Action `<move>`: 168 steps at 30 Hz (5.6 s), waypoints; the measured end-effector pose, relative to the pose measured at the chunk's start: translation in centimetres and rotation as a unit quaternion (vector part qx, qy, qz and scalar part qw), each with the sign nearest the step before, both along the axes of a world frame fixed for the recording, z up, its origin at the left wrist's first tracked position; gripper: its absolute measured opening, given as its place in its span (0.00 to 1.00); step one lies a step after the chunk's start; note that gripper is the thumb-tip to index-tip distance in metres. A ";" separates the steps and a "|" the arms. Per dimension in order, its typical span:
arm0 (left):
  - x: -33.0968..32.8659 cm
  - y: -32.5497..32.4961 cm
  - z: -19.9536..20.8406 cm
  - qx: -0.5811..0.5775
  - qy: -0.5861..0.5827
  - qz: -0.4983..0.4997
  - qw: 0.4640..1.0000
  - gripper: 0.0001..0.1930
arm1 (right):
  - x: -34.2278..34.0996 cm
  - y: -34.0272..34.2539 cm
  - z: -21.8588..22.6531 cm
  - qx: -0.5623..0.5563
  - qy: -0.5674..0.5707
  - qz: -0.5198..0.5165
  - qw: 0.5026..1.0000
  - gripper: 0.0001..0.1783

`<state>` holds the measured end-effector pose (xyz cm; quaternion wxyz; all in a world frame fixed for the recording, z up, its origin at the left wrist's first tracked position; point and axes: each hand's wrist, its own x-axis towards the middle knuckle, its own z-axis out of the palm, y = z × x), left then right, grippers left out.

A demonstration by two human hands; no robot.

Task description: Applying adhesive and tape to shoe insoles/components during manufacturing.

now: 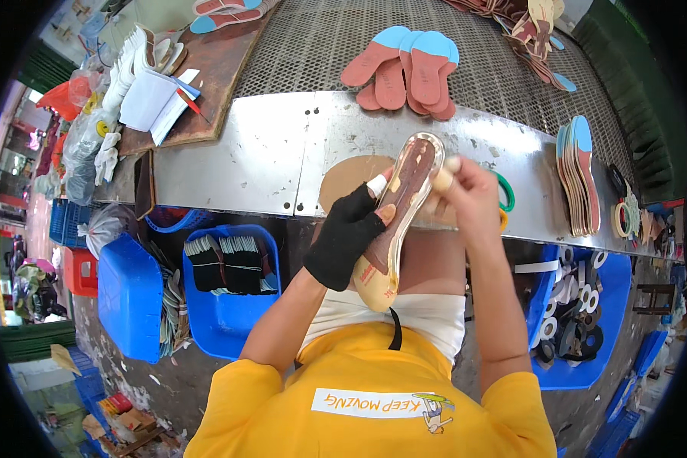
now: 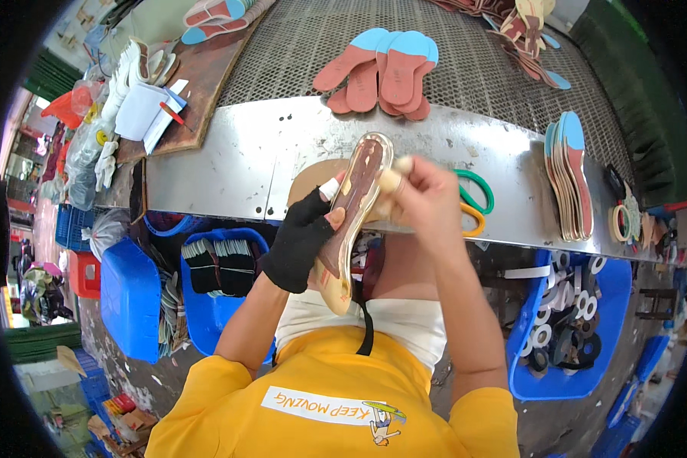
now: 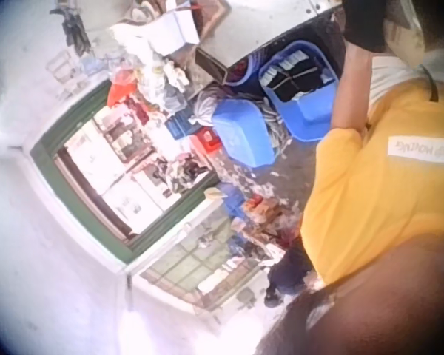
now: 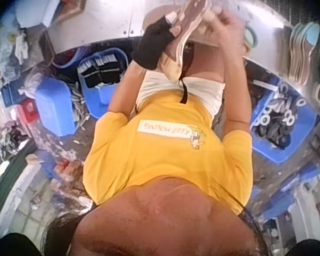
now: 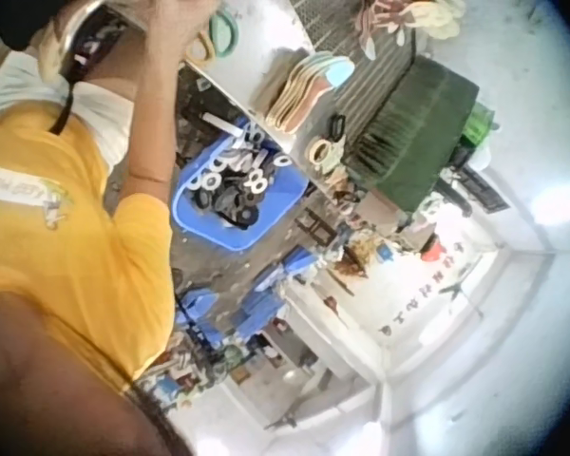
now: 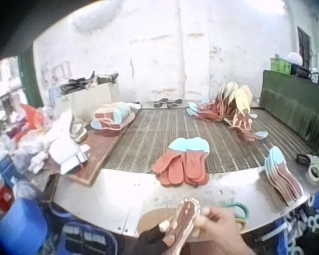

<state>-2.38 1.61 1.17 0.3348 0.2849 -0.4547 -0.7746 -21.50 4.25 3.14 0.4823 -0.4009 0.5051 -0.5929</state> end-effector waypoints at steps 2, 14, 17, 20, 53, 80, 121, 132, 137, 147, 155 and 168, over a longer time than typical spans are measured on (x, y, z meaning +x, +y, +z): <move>0.1 0.2 0.5 -0.016 -0.031 0.005 0.999 0.28 | -1.0 -1.4 0.6 -0.007 0.021 0.006 1.000 0.06; 0.2 0.9 -0.3 -0.337 -0.284 0.041 0.897 0.14 | 3.1 -1.1 1.4 -0.152 0.437 -0.139 0.876 0.52; 0.4 1.2 -0.5 -0.432 -0.302 0.044 0.849 0.15 | 0.2 -3.0 1.5 -0.022 0.297 -0.083 0.951 0.45; 0.3 1.4 -0.1 -0.338 -0.272 0.042 0.900 0.16 | 0.4 -3.3 1.5 -0.040 0.291 -0.100 0.951 0.41; 2.0 -0.4 -3.7 0.076 -0.006 -0.064 0.995 0.24 | -14.5 4.8 1.9 0.039 0.438 -0.213 0.872 0.35; -1.4 0.1 -4.1 -0.031 -0.186 -0.029 0.982 0.23 | -29.6 43.4 -16.8 0.611 0.295 -0.404 0.613 0.12; 4.3 -4.3 -5.7 -0.390 -0.391 0.223 0.803 0.35 | -7.5 1.7 -3.5 0.083 0.659 -0.076 0.744 0.14; 3.6 -4.2 -2.7 -0.437 -0.304 0.194 0.824 0.21 | -6.1 6.7 -3.3 0.047 0.461 -0.096 0.881 0.12; 3.3 -3.7 -3.0 -0.398 -0.293 0.222 0.840 0.19 | -2.6 5.5 -4.4 -0.059 0.639 -0.179 0.746 0.13; 4.2 -3.4 -4.0 -0.309 -0.325 0.231 0.863 0.16 | 5.8 7.3 -8.7 -0.090 0.442 0.083 0.888 0.16; 5.9 -3.7 -4.0 -0.253 -0.181 0.184 0.932 0.22 | 8.3 8.3 -15.5 0.027 0.520 0.130 0.844 0.24; 6.1 -2.4 -2.0 -0.381 -0.225 0.134 0.887 0.21 | 4.7 10.4 -3.2 0.150 -0.111 0.209 0.960 0.20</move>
